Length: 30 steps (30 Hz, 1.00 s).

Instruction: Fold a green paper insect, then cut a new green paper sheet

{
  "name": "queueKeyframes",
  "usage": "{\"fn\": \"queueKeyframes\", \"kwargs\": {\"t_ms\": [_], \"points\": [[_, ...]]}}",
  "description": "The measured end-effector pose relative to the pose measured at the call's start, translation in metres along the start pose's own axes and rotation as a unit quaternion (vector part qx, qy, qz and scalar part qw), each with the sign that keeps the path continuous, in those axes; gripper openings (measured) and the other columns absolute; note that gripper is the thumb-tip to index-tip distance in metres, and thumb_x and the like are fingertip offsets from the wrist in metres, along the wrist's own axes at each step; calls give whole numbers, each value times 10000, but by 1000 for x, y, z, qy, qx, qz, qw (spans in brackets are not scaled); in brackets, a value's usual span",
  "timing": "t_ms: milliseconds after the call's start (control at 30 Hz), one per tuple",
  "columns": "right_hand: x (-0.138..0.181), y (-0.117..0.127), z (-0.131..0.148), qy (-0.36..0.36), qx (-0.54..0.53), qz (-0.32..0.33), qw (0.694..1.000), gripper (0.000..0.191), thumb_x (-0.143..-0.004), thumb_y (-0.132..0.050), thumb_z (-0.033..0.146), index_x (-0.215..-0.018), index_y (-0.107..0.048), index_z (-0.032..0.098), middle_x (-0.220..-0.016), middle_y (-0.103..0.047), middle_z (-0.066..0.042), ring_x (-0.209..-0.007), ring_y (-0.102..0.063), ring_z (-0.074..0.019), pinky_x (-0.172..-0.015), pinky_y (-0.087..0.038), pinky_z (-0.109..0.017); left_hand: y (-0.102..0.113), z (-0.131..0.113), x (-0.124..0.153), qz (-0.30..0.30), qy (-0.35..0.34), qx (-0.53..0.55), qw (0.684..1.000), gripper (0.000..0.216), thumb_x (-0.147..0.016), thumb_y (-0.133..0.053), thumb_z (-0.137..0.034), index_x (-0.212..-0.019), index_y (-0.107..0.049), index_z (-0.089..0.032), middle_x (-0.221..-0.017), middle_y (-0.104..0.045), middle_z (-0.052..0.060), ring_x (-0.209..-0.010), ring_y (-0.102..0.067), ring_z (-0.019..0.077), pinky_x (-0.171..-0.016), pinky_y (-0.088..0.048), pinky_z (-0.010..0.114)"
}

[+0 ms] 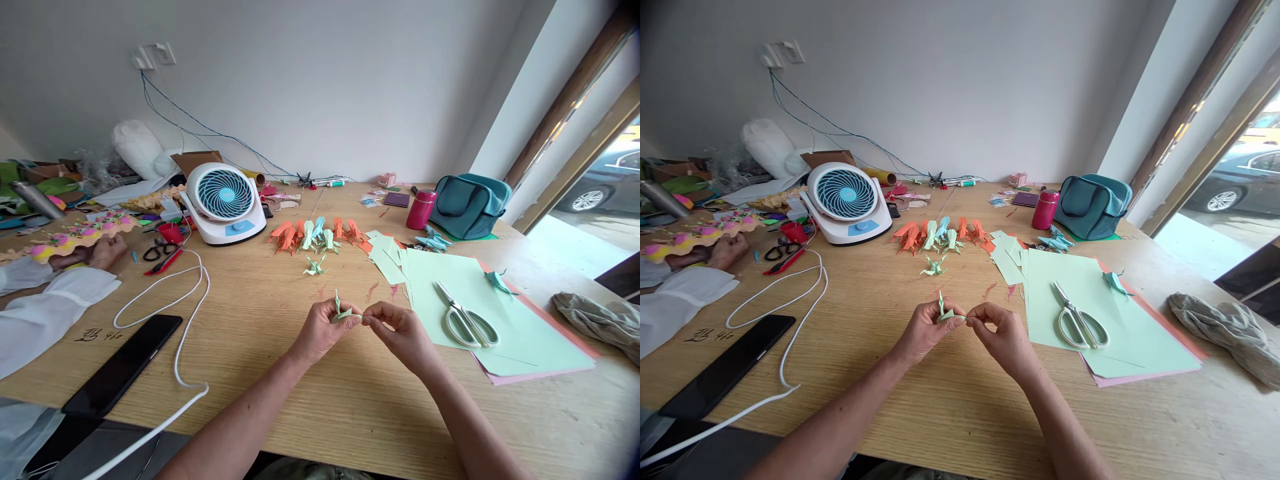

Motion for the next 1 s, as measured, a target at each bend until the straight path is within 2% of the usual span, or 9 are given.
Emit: {"fn": "queueKeyframes", "kwargs": {"t_ms": [67,233,300,433,533,767,1000], "points": [[-1,1,-2,-4,-11,4,1000,201,-872,-604,370,-800,-672,196,-763,-693,-21,-731,-616,-163,-653,-458,-266,0,1,0,-6,1,3,1000,236,-764,-727,-361,-741,-696,-128,-635,-528,-21,-608,-402,90,-585,-315,221],[-4,-1,-10,-5,-110,35,993,249,-874,-620,413,-1004,-651,203,-924,-720,-56,-859,-653,-185,-767,-508,-301,2,1,0,-47,6,0,999,272,-754,-727,-386,-708,-659,-127,-594,-498,-37,-562,-382,79,-565,-322,219],[-4,-2,-12,-4,-111,41,993,255,-865,-633,434,-965,-649,200,-907,-716,-60,-844,-653,-187,-766,-513,-307,2,1,1,-52,4,-3,999,277,-761,-718,-393,-717,-656,-126,-592,-497,-38,-560,-387,78,-565,-330,217],[-4,-3,-12,-6,-68,30,997,261,-865,-627,451,-825,-637,194,-765,-671,-28,-714,-605,-159,-670,-481,-275,1,3,1,-54,5,5,999,287,-758,-722,-406,-712,-665,-128,-590,-504,-37,-557,-387,75,-555,-326,214],[-3,-4,-11,2,-55,13,998,262,-868,-619,449,-806,-623,194,-732,-648,-21,-685,-579,-155,-621,-446,-263,0,5,1,-61,14,30,998,302,-718,-757,-422,-702,-685,-129,-597,-537,-26,-565,-414,83,-557,-340,218],[-3,-5,-12,10,-53,-2,999,215,-878,-616,395,-806,-624,193,-742,-661,-30,-706,-593,-163,-634,-449,-265,-1,4,0,-62,26,39,997,294,-697,-780,-413,-697,-702,-130,-599,-565,-21,-564,-430,83,-570,-353,222],[-1,-8,-3,51,-18,-35,998,160,-889,-593,340,-802,-607,206,-745,-651,-24,-710,-611,-167,-668,-483,-278,-1,1,1,-66,-12,24,997,265,-726,-761,-380,-671,-670,-137,-630,-585,-20,-590,-451,86,-607,-380,219]]}}
Point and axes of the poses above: each hand's wrist, its own x-axis away from the middle knuckle, its own y-axis out of the back of the hand, z = x × y, the point moved 2 cm from there along -x, towards the middle knuckle
